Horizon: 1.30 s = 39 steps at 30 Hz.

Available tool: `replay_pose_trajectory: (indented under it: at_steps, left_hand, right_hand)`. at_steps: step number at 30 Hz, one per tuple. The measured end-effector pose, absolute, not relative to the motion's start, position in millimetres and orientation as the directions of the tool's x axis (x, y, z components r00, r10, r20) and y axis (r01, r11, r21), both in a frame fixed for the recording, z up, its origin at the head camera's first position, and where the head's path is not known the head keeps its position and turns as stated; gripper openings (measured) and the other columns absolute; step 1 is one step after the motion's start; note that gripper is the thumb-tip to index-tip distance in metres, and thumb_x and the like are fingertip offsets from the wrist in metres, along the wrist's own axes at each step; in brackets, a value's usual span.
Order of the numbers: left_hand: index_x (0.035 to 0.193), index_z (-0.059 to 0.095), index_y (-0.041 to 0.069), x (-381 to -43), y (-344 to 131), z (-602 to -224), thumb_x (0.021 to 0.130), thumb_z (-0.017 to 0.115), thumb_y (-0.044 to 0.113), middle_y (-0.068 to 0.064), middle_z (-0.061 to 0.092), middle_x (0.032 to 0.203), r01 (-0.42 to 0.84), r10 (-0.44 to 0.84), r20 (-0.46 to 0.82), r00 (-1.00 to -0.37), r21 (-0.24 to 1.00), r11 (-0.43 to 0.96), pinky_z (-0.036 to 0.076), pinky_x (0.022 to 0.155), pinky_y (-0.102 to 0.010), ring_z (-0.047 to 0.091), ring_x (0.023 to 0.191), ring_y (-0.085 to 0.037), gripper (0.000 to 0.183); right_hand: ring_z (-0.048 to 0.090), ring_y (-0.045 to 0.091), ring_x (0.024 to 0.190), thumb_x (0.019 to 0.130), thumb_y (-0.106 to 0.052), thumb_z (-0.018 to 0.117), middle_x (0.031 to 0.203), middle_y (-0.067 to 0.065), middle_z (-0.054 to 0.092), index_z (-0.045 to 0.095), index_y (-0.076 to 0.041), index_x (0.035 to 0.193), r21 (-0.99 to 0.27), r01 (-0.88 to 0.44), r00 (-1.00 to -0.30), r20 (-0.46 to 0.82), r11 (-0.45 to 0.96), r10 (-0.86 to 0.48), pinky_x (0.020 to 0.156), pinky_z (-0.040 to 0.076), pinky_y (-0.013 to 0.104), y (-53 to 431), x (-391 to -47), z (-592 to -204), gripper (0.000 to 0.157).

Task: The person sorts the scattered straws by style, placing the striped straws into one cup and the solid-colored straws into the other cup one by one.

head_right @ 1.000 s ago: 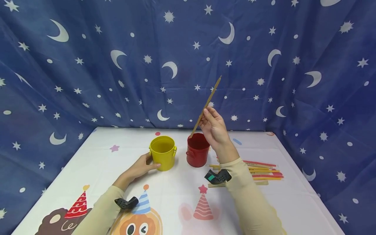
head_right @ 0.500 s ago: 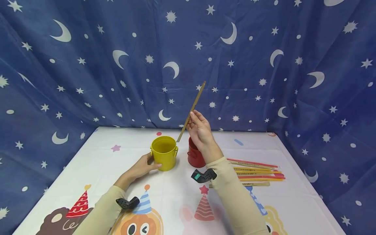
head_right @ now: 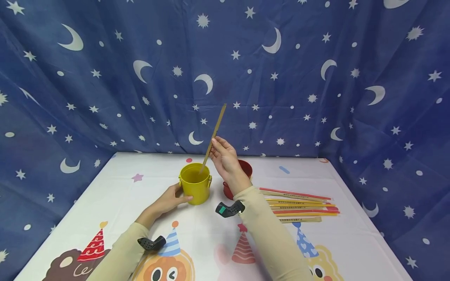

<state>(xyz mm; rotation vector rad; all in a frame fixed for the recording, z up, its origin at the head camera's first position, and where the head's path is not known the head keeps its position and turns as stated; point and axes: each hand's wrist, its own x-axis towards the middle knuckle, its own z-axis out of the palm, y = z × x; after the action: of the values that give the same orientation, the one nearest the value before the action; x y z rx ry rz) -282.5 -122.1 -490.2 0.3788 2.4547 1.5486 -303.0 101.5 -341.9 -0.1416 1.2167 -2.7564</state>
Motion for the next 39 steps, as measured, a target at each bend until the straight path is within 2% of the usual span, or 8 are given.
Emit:
replay_pose_trajectory:
  at_steps: [4, 9, 21, 34, 39]
  left_hand:
    - [0.158, 0.026, -0.003, -282.2, -122.1, -490.6, 0.089, 0.077, 0.037, -0.022, 0.028, 0.165, 0.097, 0.326, -0.044, -0.944, 0.91, 0.404, 0.02, 0.129, -0.052, 0.026, 0.155, -0.037, 0.094]
    - [0.158, 0.026, -0.003, -282.6, -121.9, -490.3, 0.089, 0.077, 0.037, -0.022, 0.028, 0.165, 0.099, 0.327, -0.041, -0.944, 0.91, 0.402, 0.021, 0.128, -0.051, 0.026, 0.155, -0.037, 0.094]
    - [0.158, 0.028, 0.0, -282.3, -121.3, -490.3, 0.088, 0.077, 0.041, -0.019, 0.03, 0.165, 0.08, 0.319, -0.064, -0.946, 0.905, 0.419, 0.022, 0.128, -0.052, 0.027, 0.155, -0.036, 0.095]
    - [0.16, 0.025, 0.002, -282.1, -122.4, -488.5, 0.088, 0.076, 0.044, -0.019, 0.027, 0.166, 0.08, 0.322, -0.07, -0.944, 0.9, 0.429, 0.021, 0.128, -0.053, 0.026, 0.155, -0.037, 0.097]
    - [0.159, 0.025, 0.001, -280.8, -122.2, -487.4, 0.089, 0.075, 0.044, -0.019, 0.027, 0.166, 0.079, 0.325, -0.069, -0.943, 0.903, 0.423, 0.02, 0.129, -0.052, 0.025, 0.155, -0.036, 0.097]
  right_hand:
    - [0.051, 0.008, 0.078, 0.105, -0.009, 0.051, 0.084, -0.006, 0.062, 0.061, -0.018, 0.098, -0.783, 0.104, -0.987, -0.008, -0.613, -0.158, 0.077, 0.047, 0.019, 93.9, -306.2, -350.3, 0.015]
    - [0.055, 0.007, 0.079, 0.103, -0.009, 0.056, 0.087, -0.006, 0.065, 0.061, -0.012, 0.106, -0.867, 0.145, -0.983, -0.072, -0.476, -0.168, 0.077, 0.052, 0.017, 87.5, -308.7, -361.0, 0.006]
    - [0.061, 0.012, 0.083, 0.099, -0.012, 0.065, 0.095, -0.003, 0.067, 0.066, 0.0, 0.125, -0.961, 0.178, -0.974, -0.141, -0.211, -0.177, 0.08, 0.056, 0.018, 77.1, -311.8, -375.1, 0.029]
    - [0.062, 0.013, 0.083, 0.094, -0.013, 0.072, 0.095, 0.001, 0.068, 0.071, -0.001, 0.115, -0.984, 0.177, -0.964, -0.173, -0.001, -0.202, 0.081, 0.059, 0.019, 65.3, -313.3, -367.6, 0.024]
    - [0.063, 0.013, 0.09, 0.096, -0.016, 0.07, 0.114, 0.004, 0.068, 0.071, -0.004, 0.119, -0.979, 0.194, -0.957, -0.201, 0.055, -0.208, 0.094, 0.059, 0.026, 64.9, -313.2, -365.3, 0.027]
